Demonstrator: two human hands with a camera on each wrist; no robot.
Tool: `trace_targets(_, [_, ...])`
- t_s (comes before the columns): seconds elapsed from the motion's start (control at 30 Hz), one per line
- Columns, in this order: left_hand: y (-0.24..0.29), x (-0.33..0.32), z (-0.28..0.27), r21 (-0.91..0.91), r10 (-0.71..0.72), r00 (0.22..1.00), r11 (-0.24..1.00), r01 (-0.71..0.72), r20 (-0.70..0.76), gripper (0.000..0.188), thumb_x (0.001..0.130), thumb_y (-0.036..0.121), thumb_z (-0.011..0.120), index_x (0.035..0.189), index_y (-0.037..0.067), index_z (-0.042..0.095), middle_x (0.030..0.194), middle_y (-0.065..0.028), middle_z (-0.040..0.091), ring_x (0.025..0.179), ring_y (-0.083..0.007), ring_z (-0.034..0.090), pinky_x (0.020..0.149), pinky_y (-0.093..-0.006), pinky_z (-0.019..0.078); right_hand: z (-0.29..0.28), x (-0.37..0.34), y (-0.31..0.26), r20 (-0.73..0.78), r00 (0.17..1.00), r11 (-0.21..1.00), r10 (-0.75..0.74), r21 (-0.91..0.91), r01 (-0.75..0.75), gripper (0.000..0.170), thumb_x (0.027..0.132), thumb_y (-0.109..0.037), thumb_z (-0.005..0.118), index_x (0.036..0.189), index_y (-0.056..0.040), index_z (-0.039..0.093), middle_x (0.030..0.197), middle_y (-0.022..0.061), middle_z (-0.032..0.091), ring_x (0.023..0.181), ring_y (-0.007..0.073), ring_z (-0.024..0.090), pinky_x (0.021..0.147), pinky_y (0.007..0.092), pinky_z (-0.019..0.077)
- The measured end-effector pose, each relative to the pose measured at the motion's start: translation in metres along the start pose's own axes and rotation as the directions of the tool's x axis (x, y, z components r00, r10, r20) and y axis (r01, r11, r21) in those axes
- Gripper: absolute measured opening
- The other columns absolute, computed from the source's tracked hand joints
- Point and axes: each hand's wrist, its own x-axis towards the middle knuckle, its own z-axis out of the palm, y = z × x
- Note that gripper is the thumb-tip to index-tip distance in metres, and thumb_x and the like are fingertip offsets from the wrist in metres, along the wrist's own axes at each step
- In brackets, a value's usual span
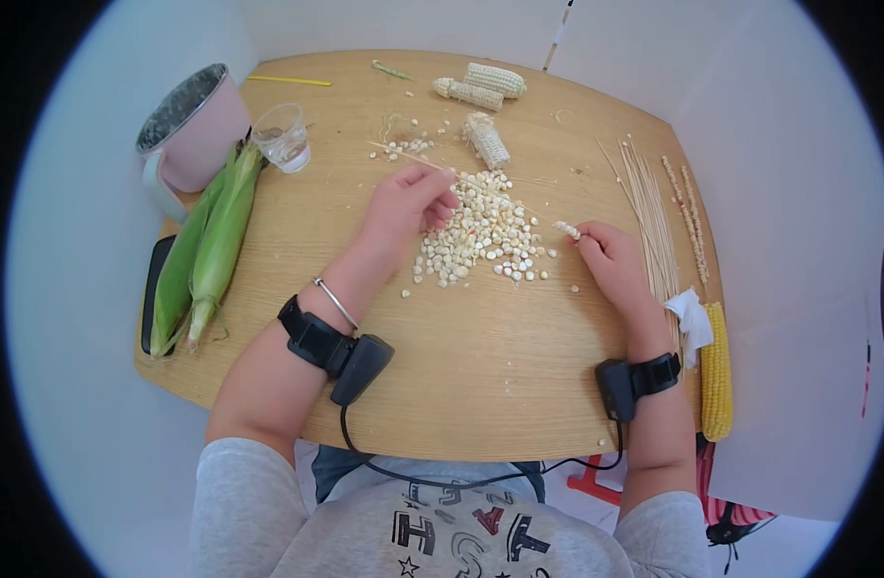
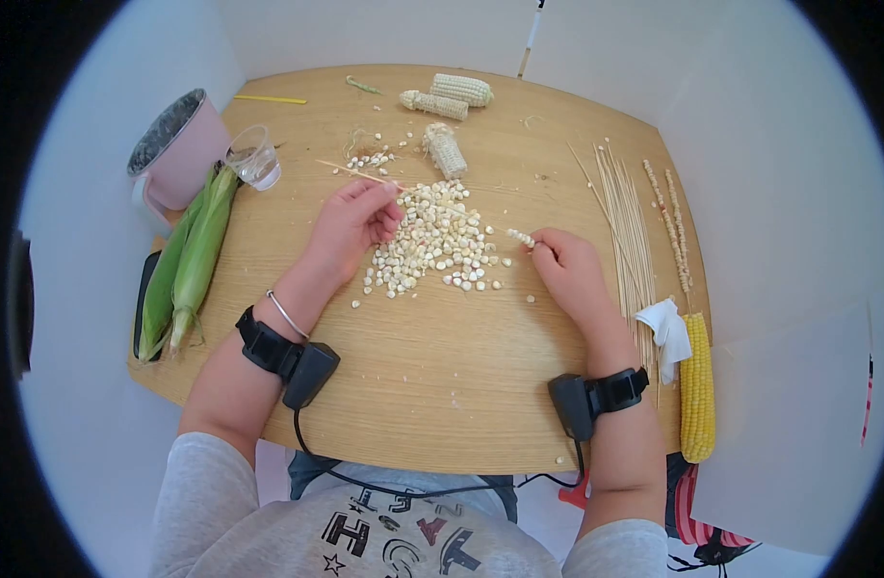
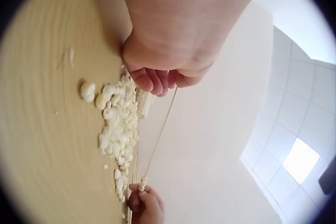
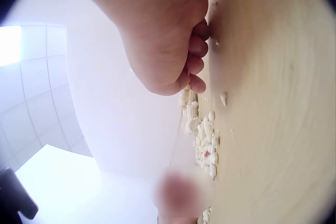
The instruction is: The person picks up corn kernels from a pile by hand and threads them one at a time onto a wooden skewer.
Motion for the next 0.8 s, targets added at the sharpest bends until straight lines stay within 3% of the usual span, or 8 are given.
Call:
trace_targets(0.13, [0.003, -0.011, 0.016, 0.113, -0.002, 0.996, 0.994, -0.008, 0.085, 0.015, 0.082, 0.015, 0.059, 0.086, 0.0, 0.058, 0.068, -0.0051, 0.059, 0.056, -0.0081, 0.052, 0.05, -0.0198, 0.0422, 0.005, -0.002, -0.01, 0.078, 0.996, 0.998, -0.036, 0.059, 0.031, 0.019, 0.081, -0.011, 0.047, 0.085, 0.0016, 0.06, 0.062, 0.0099, 0.053, 0.057, 0.014, 0.048, 0.054, 0.0269, 0.0389])
trace_targets(0.23, [0.002, -0.017, 0.021, 0.097, -0.012, 0.985, 0.995, -0.005, 0.172, 0.016, 0.081, 0.015, 0.06, 0.087, 0.0, 0.059, 0.069, -0.0058, 0.059, 0.055, -0.008, 0.052, 0.049, -0.0193, 0.0424, 0.008, -0.005, -0.02, 0.123, 0.992, 0.991, -0.036, 0.135, 0.019, 0.019, 0.082, -0.011, 0.047, 0.087, 0.0009, 0.061, 0.061, 0.0079, 0.052, 0.056, 0.0125, 0.046, 0.053, 0.0265, 0.0381])
trace_targets(0.43, [-0.006, -0.025, 0.032, 0.204, -0.08, 0.944, 0.979, 0.014, 0.32, 0.018, 0.081, 0.015, 0.06, 0.091, 0.0, 0.06, 0.07, -0.0045, 0.06, 0.057, -0.0071, 0.052, 0.05, -0.0189, 0.0424, 0.013, -0.008, -0.03, 0.19, 0.977, 0.988, -0.093, 0.138, 0.068, 0.018, 0.082, -0.011, 0.047, 0.088, -0.0005, 0.061, 0.061, 0.0076, 0.051, 0.056, 0.0126, 0.046, 0.052, 0.0267, 0.0374])
trace_targets(0.63, [-0.011, -0.025, 0.033, 0.198, -0.066, 0.915, 0.98, -0.015, 0.398, 0.015, 0.081, 0.013, 0.06, 0.086, 0.0, 0.059, 0.068, -0.0028, 0.058, 0.057, -0.0068, 0.051, 0.049, -0.0193, 0.0411, 0.018, -0.009, -0.029, 0.201, 0.968, 0.98, -0.149, 0.158, 0.118, 0.018, 0.082, -0.011, 0.048, 0.089, -0.0004, 0.06, 0.065, 0.0102, 0.053, 0.058, 0.0157, 0.049, 0.054, 0.0278, 0.0387])
trace_targets(0.8, [-0.011, -0.025, 0.035, 0.2, -0.044, 0.921, 0.979, -0.037, 0.386, 0.013, 0.08, 0.01, 0.061, 0.087, 0.001, 0.057, 0.069, -0.0028, 0.057, 0.057, -0.0067, 0.051, 0.049, -0.0196, 0.0409, 0.017, -0.009, -0.032, 0.217, 0.97, 0.983, -0.11, 0.171, 0.073, 0.018, 0.082, -0.011, 0.048, 0.09, 0.0, 0.059, 0.068, 0.011, 0.055, 0.06, 0.0165, 0.051, 0.056, 0.0277, 0.0403])
